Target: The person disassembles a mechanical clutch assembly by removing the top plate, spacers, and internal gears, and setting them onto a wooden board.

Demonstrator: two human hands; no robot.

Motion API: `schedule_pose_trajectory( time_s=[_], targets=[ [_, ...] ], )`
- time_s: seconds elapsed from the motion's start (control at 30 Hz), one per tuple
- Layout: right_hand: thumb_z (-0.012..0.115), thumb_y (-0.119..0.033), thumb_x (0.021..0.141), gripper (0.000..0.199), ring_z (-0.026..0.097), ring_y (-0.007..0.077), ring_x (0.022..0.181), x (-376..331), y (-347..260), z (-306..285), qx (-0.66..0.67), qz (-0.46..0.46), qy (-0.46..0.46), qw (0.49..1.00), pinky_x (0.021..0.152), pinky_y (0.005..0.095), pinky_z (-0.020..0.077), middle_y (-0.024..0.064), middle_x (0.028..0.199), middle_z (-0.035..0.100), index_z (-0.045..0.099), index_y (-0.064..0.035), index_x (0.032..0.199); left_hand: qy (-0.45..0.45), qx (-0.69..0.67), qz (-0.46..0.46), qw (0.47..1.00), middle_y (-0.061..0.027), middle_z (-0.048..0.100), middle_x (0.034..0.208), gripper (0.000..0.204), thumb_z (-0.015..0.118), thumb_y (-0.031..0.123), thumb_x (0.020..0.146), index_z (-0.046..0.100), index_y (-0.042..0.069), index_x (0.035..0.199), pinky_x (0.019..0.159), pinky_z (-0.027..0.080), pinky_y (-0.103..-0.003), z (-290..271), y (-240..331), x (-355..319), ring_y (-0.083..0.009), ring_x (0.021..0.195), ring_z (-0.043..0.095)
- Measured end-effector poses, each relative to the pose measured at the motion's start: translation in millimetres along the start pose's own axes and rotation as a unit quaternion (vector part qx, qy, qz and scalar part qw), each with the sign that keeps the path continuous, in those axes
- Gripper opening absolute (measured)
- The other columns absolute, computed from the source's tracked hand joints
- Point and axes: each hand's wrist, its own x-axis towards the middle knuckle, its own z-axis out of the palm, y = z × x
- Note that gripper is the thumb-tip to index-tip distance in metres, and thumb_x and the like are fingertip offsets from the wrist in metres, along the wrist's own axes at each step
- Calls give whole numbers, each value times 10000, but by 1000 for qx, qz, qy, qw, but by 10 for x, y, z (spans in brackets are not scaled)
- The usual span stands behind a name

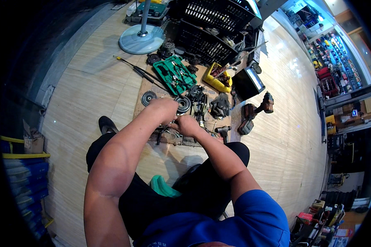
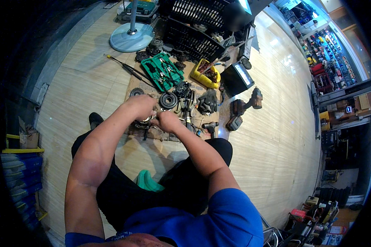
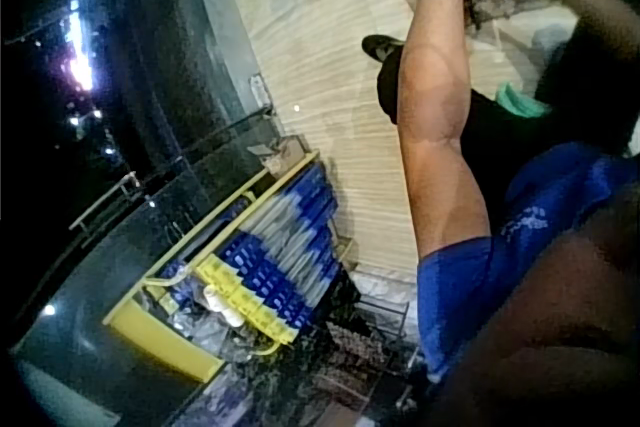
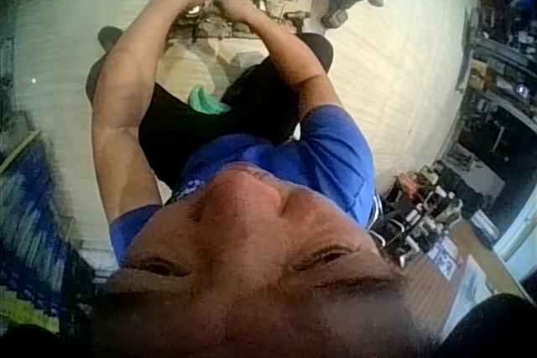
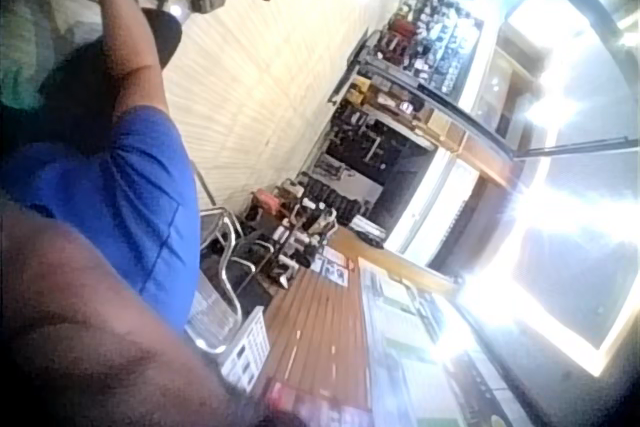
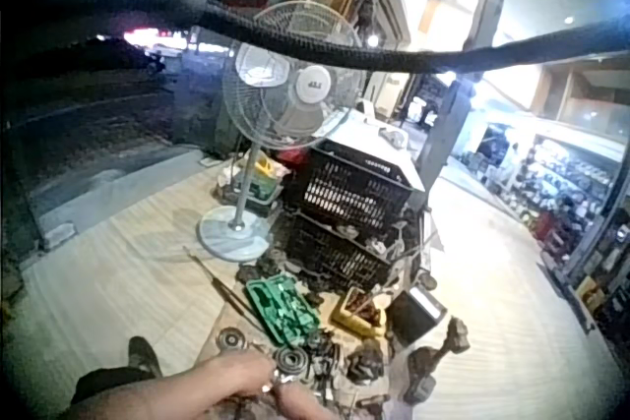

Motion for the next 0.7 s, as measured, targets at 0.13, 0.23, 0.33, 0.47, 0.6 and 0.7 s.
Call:
schedule_pose_trajectory(
  time_s=[0.13, 0.23, 0.33, 0.47, 0.6, 0.7],
  targets=[
    [628, -424, 913, 353, 654, 453, 788, 34, 2, 24, 16, 30, 20, 999, 728, 544, 522, 249, 827, 681, 725, -92, 985, -3, 4, -4, 1000, -194, 693, 1140, 360, 723, 284, 876, 661, 43, 1136, 890, 546, -469, 3, -2, -2, -365, 1084, 659],
    [613, -397, 915, 337, 654, 456, 786, 38, -20, 39, 14, 42, 27, 999, 734, 544, 524, 258, 823, 677, 728, -82, 956, 0, 4, -6, 1000, -195, 694, 1138, 352, 720, 277, 877, 662, 42, 1133, 891, 546, -469, 24, -15, 6, -366, 1084, 659],
    [597, -377, 920, 333, 652, 460, 791, 56, -16, 76, 10, 42, 28, 999, 739, 540, 525, 263, 824, 676, 724, -70, 944, -5, 6, -6, 1000, -196, 692, 1142, 353, 718, 280, 880, 661, 41, 1134, 895, 545, -470, 17, -14, 5, -366, 1087, 658],
    [572, -341, 934, 327, 666, 446, 784, 82, 73, 139, 80, 49, 55, 994, 732, 514, 530, 257, 836, 685, 723, -52, 961, -3, 10, 0, 1000, -198, 690, 1150, 367, 719, 292, 884, 658, 42, 1145, 901, 543, -472, 13, -15, 20, -367, 1092, 656],
    [577, -341, 953, 395, 688, 420, 820, 50, 9, 74, 243, 128, 21, 961, 771, 500, 539, 261, 853, 697, 707, 30, 906, -3, 7, -9, 1000, -198, 689, 1153, 377, 722, 295, 884, 657, 42, 1156, 904, 541, -473, 15, -16, 1, -367, 1093, 656],
    [633, -268, 919, 278, 693, 395, 844, 59, 119, 97, 204, 82, 15, 975, 777, 475, 538, 233, 896, 710, 706, -12, 995, -2, 9, -1, 1000, -201, 690, 1152, 380, 724, 295, 881, 660, 42, 1158, 908, 539, -469, 7, -8, 25, -369, 1092, 656]
  ],
)
